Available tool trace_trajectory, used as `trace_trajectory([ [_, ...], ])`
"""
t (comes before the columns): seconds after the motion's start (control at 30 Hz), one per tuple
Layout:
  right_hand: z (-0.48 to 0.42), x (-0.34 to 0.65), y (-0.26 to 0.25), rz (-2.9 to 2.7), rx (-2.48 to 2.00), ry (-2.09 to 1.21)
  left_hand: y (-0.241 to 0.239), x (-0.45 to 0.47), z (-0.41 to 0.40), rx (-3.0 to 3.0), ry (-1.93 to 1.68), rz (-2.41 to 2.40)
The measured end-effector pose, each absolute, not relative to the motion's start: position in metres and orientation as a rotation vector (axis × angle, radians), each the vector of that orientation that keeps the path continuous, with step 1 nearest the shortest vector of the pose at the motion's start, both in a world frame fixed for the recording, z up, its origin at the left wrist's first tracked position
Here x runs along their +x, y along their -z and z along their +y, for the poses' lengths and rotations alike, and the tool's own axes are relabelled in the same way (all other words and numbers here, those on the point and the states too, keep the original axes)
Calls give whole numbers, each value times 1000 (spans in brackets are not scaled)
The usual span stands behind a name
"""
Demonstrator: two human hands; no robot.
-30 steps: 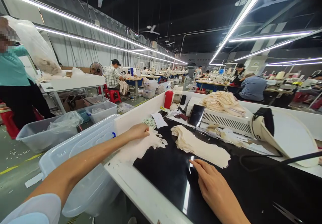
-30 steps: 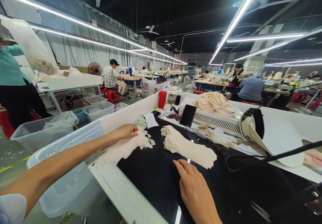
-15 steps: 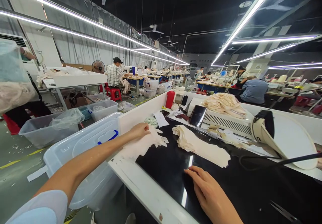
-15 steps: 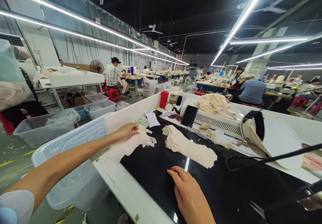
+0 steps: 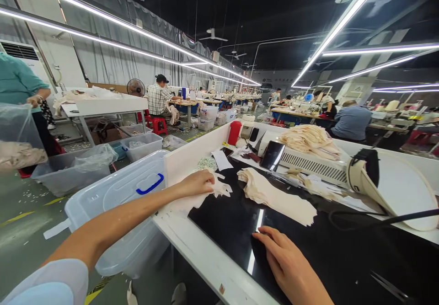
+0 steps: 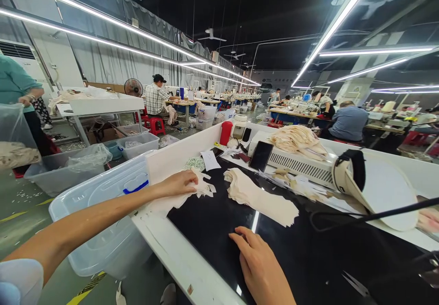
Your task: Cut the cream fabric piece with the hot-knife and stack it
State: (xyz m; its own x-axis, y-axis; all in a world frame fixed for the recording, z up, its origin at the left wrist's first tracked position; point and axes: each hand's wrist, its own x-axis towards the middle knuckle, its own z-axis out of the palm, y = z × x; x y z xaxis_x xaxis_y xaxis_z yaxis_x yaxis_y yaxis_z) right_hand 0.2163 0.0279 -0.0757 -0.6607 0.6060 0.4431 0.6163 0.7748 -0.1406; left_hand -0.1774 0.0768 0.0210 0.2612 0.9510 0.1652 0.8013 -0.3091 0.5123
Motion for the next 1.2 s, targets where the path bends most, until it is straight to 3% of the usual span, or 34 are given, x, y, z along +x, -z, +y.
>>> trace_trajectory([
  [0.4, 24, 216, 75, -2440, -940, -143, -37, -176, 75, 2014, -820, 1593],
  [0.6, -1, 192, 42, -2003, -1070, -606, -68, -152, 56, 1880, -1003, 1489],
  [0.93, -43, 155, -26, -1369, -869, -1648, -82, -66, -11, 1754, -703, 988],
  [1.2, -64, 160, -11, -1167, -1009, -1847, -75, -48, -17, 1694, -624, 985],
])
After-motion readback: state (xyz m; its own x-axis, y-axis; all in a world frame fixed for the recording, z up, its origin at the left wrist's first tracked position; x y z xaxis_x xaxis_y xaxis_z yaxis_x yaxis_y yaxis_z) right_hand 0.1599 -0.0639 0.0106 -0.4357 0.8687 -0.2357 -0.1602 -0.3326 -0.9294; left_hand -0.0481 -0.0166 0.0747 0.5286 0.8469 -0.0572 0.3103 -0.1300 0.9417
